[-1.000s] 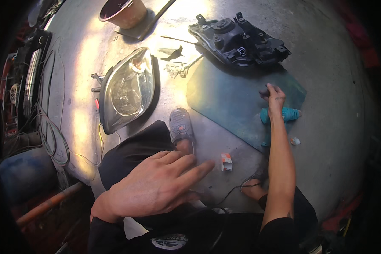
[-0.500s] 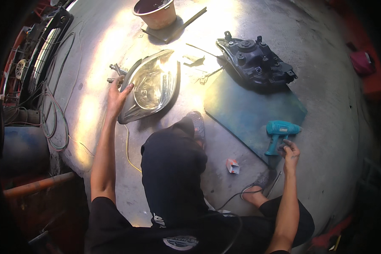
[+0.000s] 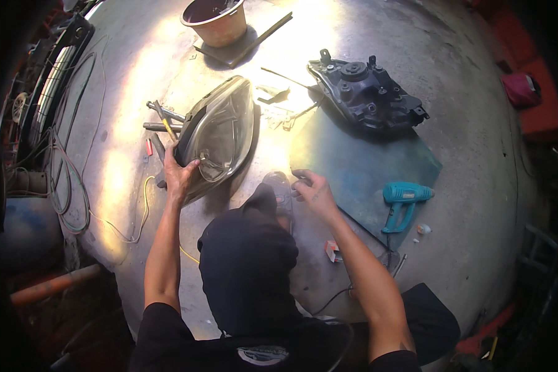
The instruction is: The person sits on the floor and applies adhesive to a car headlight housing, then presses a small plastic piece into place. They rotate the housing to inspect it and later handle a second headlight, inserting small fasteners into its back.
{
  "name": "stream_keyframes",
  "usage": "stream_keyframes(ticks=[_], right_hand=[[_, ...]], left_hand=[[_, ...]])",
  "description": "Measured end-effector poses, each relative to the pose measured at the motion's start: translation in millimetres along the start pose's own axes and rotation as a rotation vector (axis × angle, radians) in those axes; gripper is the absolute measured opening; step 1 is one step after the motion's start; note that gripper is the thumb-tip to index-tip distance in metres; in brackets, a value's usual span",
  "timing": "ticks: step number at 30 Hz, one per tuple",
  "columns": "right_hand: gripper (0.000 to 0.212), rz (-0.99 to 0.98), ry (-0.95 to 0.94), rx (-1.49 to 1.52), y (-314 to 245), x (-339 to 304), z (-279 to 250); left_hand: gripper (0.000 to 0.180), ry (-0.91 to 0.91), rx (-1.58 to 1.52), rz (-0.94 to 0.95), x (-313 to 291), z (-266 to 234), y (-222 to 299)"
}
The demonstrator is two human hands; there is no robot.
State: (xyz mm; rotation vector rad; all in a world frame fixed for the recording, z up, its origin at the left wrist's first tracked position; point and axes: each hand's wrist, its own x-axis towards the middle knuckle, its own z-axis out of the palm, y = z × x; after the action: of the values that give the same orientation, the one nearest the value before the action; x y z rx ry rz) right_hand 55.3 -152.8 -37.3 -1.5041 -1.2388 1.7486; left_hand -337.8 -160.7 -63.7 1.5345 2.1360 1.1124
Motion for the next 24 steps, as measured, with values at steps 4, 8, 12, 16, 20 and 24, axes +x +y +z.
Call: stream_keyframes(ticks=[4, 8, 12, 16, 20, 24], right_hand=[[0.061, -0.026, -0.145, -0.104, -20, 35, 54], [0.094, -0.013, -0.166, -0.149, -26, 60, 75], [0.117, 0.104, -0.228, 0.018, -38, 60, 89], [0.11, 0.019, -0.185, -0.078, -21, 69, 102], [0.081, -0.074, -0.047, -0.08, -20, 57, 106], [0.088, -0.091, -0.07, -0.052, -22, 65, 92]], left_hand=[[0.081, 0.066, 0.25, -0.039, -42, 21, 49], [0.078, 0.118, 0.253, 0.056, -84, 26, 56], [0.075, 0.075, 0.177, 0.09, -119, 34, 66], [0.074, 0.024, 0.159, 0.153, -142, 56, 86], [0.067, -0.02, 0.145, 0.221, -151, 63, 95], [0.056, -0.011, -0.177, 0.179, -142, 47, 95]])
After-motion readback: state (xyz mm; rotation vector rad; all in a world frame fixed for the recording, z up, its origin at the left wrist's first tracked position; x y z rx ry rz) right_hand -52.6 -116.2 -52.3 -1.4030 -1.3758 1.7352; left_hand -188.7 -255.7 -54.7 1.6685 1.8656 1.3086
